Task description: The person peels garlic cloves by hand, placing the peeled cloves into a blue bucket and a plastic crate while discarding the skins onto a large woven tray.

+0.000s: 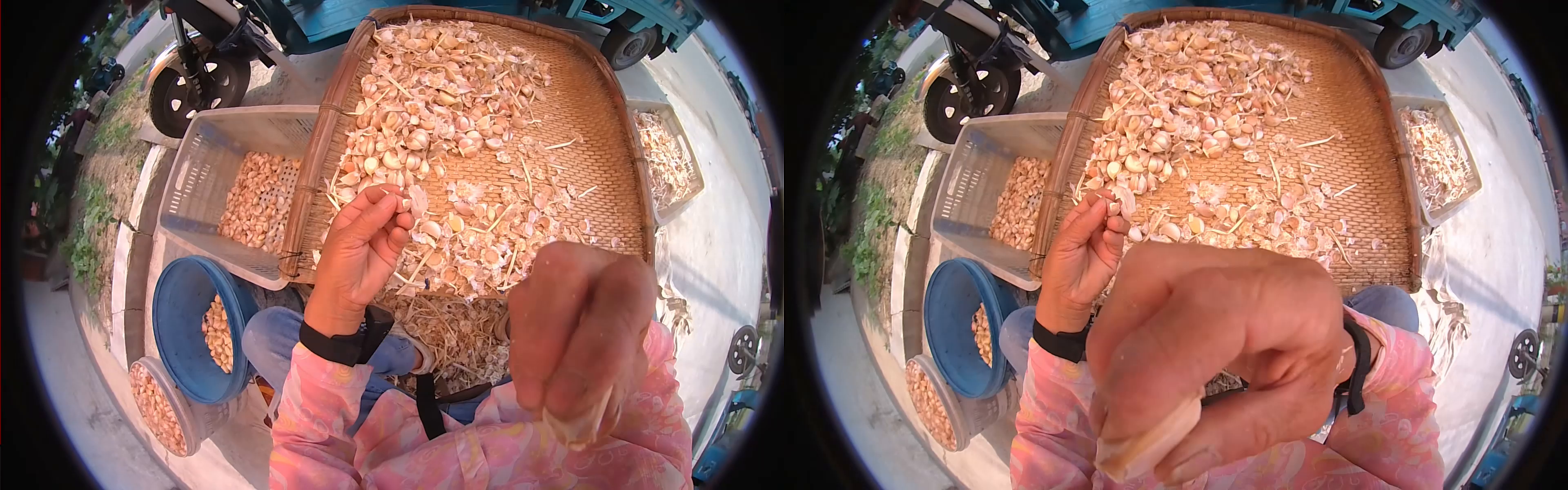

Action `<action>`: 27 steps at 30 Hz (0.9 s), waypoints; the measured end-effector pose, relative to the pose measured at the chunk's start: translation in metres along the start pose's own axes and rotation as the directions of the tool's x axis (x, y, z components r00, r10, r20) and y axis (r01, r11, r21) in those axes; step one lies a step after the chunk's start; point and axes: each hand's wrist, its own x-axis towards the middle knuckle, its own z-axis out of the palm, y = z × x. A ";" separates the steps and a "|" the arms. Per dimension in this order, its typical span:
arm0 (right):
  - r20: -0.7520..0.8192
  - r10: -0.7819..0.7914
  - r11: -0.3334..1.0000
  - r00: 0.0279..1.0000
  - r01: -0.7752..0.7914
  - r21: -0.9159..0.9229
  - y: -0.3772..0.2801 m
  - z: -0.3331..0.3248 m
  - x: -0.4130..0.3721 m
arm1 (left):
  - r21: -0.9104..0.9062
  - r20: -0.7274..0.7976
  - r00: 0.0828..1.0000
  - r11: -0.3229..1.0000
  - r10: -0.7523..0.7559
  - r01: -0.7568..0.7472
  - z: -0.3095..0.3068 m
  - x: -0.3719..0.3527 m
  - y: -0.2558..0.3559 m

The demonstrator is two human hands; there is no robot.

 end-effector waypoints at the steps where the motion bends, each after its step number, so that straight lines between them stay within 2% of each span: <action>1: -0.077 0.078 0.997 0.994 -0.080 -0.021 0.009 -0.012 0.000 | -0.005 0.022 0.999 1.000 0.030 -0.030 0.007 -0.008 0.001; 2: -0.152 0.154 0.987 0.976 -0.160 -0.030 0.018 -0.025 0.001 | -0.014 0.042 0.998 0.999 0.051 -0.051 0.017 -0.018 0.000; 3: -0.290 0.215 0.976 0.933 -0.217 0.025 0.029 -0.043 0.007 | 0.046 0.092 0.991 0.994 0.097 -0.102 0.032 -0.031 -0.001; 4: -0.426 0.276 0.961 0.862 -0.263 0.089 0.040 -0.060 0.009 | 0.101 0.143 0.981 0.984 0.132 -0.147 0.051 -0.046 -0.003; 6: -0.562 0.306 0.927 0.769 -0.376 -0.010 0.057 -0.093 0.005 | 0.103 0.440 0.873 0.954 0.212 -0.283 0.081 -0.070 -0.012; 7: -0.569 0.332 0.822 0.752 -0.527 -0.216 0.064 -0.111 0.000 | 0.073 0.488 0.859 0.973 0.156 -0.219 0.094 -0.077 -0.009; 8: -0.577 0.359 0.654 0.734 -0.639 -0.406 0.069 -0.127 -0.006 | 0.047 0.536 0.837 0.986 0.108 -0.158 0.107 -0.083 -0.005; 9: -0.533 0.360 0.544 0.765 -0.637 -0.546 0.075 -0.138 -0.015 | 0.024 0.582 0.810 0.995 0.065 -0.097 0.117 -0.088 -0.001; 11: -0.426 0.386 0.294 0.818 -0.547 -0.784 0.085 -0.154 -0.026 | -0.102 0.677 0.725 0.992 0.124 -0.074 0.121 -0.086 -0.008; 12: -0.376 0.369 0.203 0.850 -0.468 -0.860 0.088 -0.156 -0.029 | -0.209 0.710 0.669 0.973 0.220 -0.098 0.121 -0.082 -0.020; 14: -0.261 0.353 0.022 0.898 -0.287 -0.958 0.096 -0.156 -0.035 | -0.364 0.571 0.752 0.923 0.330 -0.128 0.130 -0.099 -0.042; 15: -0.221 0.374 0.007 0.901 -0.241 -0.971 0.101 -0.157 -0.040 | -0.432 0.493 0.782 0.888 0.380 -0.159 0.136 -0.104 -0.050; 17: -0.144 0.410 -0.027 0.901 -0.146 -0.989 0.109 -0.159 -0.049 | -0.492 0.483 0.758 0.852 0.438 -0.178 0.136 -0.100 -0.059; 19: -0.193 0.446 -0.066 0.874 -0.184 -0.981 0.105 -0.150 -0.045 | -0.548 0.362 0.781 0.794 0.509 -0.263 0.146 -0.108 -0.074; 21: -0.204 0.456 -0.102 0.867 -0.177 -0.979 0.102 -0.145 -0.047 | -0.562 0.346 0.760 0.770 0.551 -0.302 0.147 -0.107 -0.075; 25: -0.252 0.504 -0.153 0.826 -0.202 -0.967 0.101 -0.143 -0.045 | -0.488 0.594 0.640 0.851 0.488 -0.196 0.131 -0.083 -0.064; 27: -0.259 0.506 -0.159 0.823 -0.206 -0.966 0.103 -0.142 -0.045 | -0.448 0.598 0.665 0.875 0.447 -0.185 0.131 -0.084 -0.058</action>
